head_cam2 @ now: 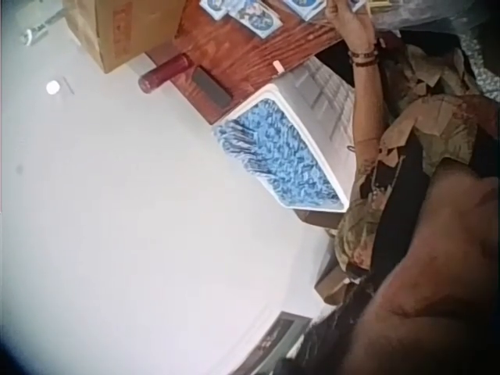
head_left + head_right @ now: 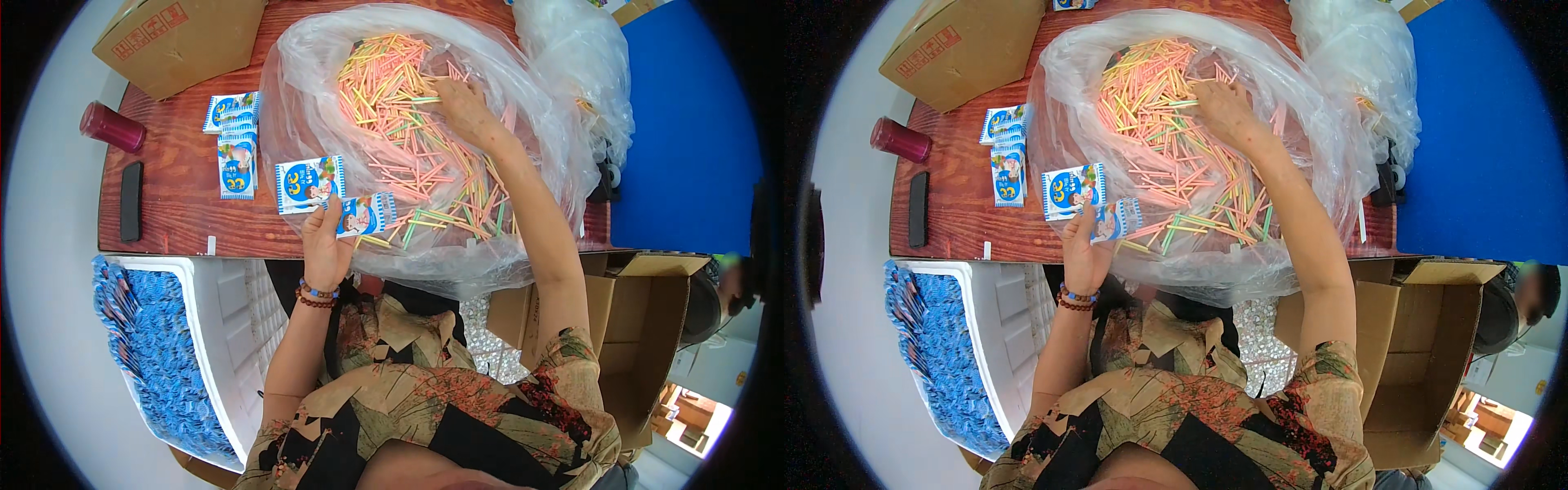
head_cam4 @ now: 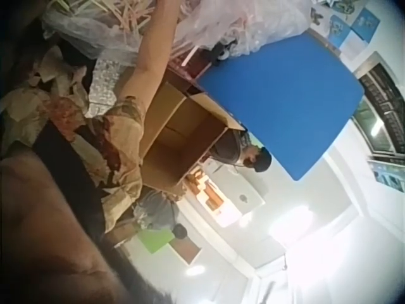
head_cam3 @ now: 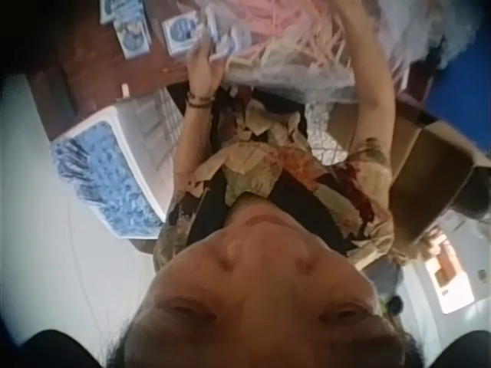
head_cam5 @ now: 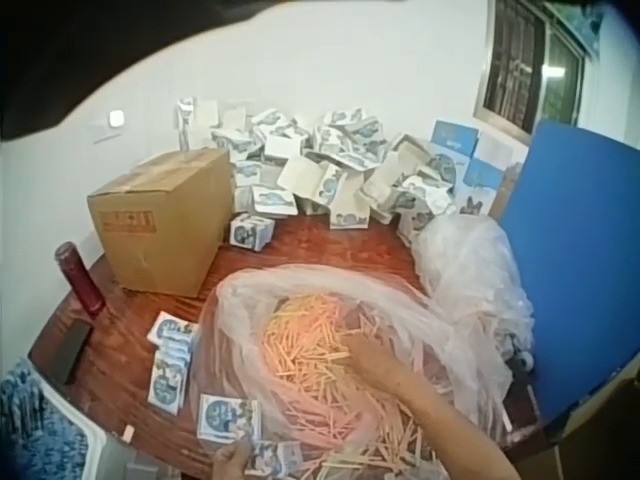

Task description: Packaging small plastic sticks into blue packets and placing them into a crate.

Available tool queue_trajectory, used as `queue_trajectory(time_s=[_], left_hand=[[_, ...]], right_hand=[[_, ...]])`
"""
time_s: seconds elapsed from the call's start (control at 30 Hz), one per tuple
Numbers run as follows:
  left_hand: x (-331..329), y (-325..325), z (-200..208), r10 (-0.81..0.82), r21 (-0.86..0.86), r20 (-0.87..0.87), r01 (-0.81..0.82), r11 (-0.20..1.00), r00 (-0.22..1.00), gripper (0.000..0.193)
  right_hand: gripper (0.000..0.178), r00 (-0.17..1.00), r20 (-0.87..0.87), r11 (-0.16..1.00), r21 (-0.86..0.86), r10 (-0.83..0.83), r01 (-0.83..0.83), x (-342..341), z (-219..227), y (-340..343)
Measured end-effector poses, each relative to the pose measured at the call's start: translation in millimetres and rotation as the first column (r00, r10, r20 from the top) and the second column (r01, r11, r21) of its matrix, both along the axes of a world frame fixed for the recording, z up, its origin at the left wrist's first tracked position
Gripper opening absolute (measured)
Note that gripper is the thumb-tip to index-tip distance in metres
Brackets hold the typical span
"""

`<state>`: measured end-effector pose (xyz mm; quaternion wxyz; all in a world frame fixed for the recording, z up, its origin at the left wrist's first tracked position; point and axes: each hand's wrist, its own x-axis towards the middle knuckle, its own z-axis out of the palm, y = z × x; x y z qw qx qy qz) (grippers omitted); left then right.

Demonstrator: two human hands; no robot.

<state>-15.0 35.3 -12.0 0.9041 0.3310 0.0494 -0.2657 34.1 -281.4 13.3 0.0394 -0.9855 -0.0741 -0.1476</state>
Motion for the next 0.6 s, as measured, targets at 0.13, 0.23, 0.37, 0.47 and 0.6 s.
queue_trajectory(time_s=[0.13,0.23,0.37,0.47,0.6], left_hand=[[-1.0,-1.8,3.2,0.005,0.003,-0.019,-0.005,1.000,1.000,0.013],[-0.7,-2.0,-1.1,-0.002,-0.016,0.004,0.002,1.000,1.000,0.013],[-0.9,-1.3,3.4,-0.005,0.008,-0.008,0.005,1.000,1.000,0.013],[-0.4,-2.9,3.9,-0.008,0.019,-0.006,0.008,1.000,1.000,0.012],[-0.9,-0.4,1.2,0.008,0.014,0.002,-0.008,1.000,1.000,0.012]], right_hand=[[0.019,0.986,-0.127,0.889,0.431,-0.109,0.154,-2.5,-5.0,-1.6],[0.021,0.961,-0.171,0.718,0.639,-0.216,0.276,-4.0,4.7,-4.3],[0.024,0.930,-0.212,0.803,0.470,-0.301,0.367,6.7,11.4,-11.6],[0.022,0.918,-0.268,0.930,0.145,-0.291,0.338,19.4,14.3,-12.8],[0.022,0.892,-0.347,0.957,-0.113,-0.290,0.268,27.7,21.7,-7.1]])
